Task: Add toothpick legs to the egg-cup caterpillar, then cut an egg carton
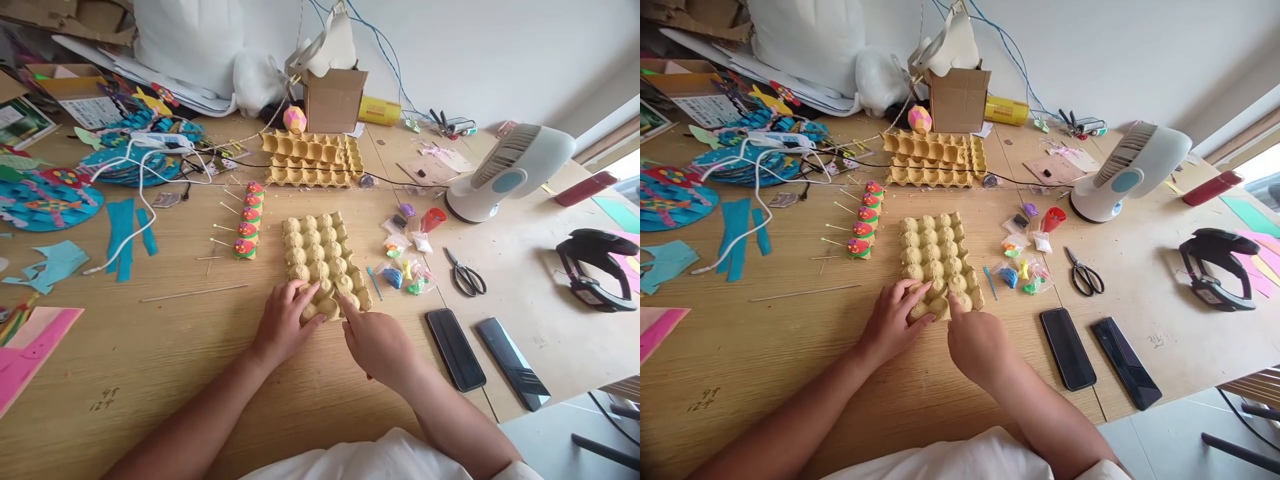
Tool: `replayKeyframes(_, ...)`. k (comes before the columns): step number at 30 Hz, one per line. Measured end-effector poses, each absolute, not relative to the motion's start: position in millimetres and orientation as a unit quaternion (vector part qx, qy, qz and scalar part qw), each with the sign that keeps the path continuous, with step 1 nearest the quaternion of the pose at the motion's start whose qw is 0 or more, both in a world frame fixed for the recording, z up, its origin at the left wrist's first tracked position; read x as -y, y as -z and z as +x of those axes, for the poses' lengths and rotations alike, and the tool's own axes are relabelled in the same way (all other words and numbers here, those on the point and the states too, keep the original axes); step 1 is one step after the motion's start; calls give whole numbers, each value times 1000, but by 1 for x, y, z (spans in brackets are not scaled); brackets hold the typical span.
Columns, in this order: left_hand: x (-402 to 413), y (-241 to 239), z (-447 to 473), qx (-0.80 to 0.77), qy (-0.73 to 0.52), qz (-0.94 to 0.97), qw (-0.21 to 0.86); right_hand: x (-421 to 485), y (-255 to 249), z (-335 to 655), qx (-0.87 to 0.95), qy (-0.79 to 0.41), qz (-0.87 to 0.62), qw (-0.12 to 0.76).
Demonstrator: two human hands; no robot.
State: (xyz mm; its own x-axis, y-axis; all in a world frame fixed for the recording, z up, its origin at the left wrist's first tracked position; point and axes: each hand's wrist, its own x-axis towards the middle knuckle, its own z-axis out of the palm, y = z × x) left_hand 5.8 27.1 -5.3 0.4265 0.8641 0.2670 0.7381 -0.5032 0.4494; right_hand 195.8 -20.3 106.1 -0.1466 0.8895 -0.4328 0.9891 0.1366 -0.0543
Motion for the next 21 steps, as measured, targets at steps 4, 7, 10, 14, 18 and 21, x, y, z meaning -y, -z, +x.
replayKeyframes(4,-27,5,5,-469,-248,836,140,13,-118,200,-729,161,656,108)
replayKeyframes(7,-27,5,5,-466,-255,835,144,-2,-112,194,-723,157,666,99)
replayKeyframes(10,-27,6,5,-463,-264,833,149,-13,-100,189,-727,148,663,100)
replayKeyframes(14,-28,6,5,-463,-267,831,154,-14,-94,189,-730,145,658,116)
replayKeyframes(18,-27,5,5,-472,-257,828,161,-17,-98,184,-735,137,649,143)
replayKeyframes(21,-27,4,5,-477,-247,827,166,-22,-100,178,-740,137,641,153)
